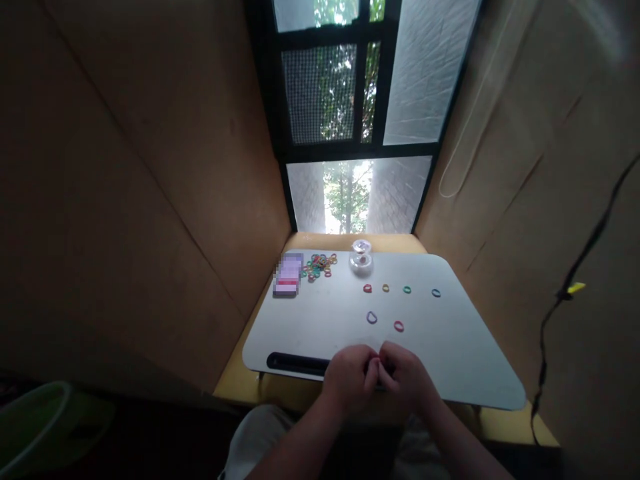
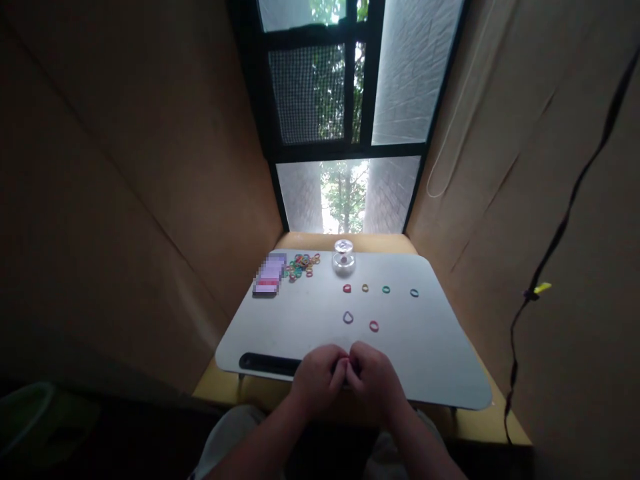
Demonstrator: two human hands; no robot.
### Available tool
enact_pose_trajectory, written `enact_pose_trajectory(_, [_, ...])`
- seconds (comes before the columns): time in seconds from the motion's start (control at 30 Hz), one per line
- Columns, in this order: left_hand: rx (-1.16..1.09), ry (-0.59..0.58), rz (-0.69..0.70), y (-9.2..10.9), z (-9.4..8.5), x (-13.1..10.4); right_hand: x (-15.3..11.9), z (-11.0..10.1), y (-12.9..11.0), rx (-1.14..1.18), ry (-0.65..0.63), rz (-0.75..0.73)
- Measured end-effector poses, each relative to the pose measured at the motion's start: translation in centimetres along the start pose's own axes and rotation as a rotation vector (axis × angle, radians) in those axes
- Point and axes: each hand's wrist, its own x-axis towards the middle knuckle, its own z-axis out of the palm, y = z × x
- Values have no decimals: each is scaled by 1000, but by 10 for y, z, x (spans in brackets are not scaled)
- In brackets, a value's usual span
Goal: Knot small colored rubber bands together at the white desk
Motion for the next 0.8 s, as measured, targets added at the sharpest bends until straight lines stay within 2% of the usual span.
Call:
enact_pose_trajectory(0.3, [-112, -39, -46, -5, -3, 8, 3, -2, 0, 44, -30, 36])
enact_pose_trajectory(0.57, [-182, -12, -52, -2, -6, 7, 3, -3, -1, 98, -25, 60])
enact_pose_trajectory(0.8, [-156, 17, -70, 2, -6, 6, 5, -6, -7, 122, 27, 51])
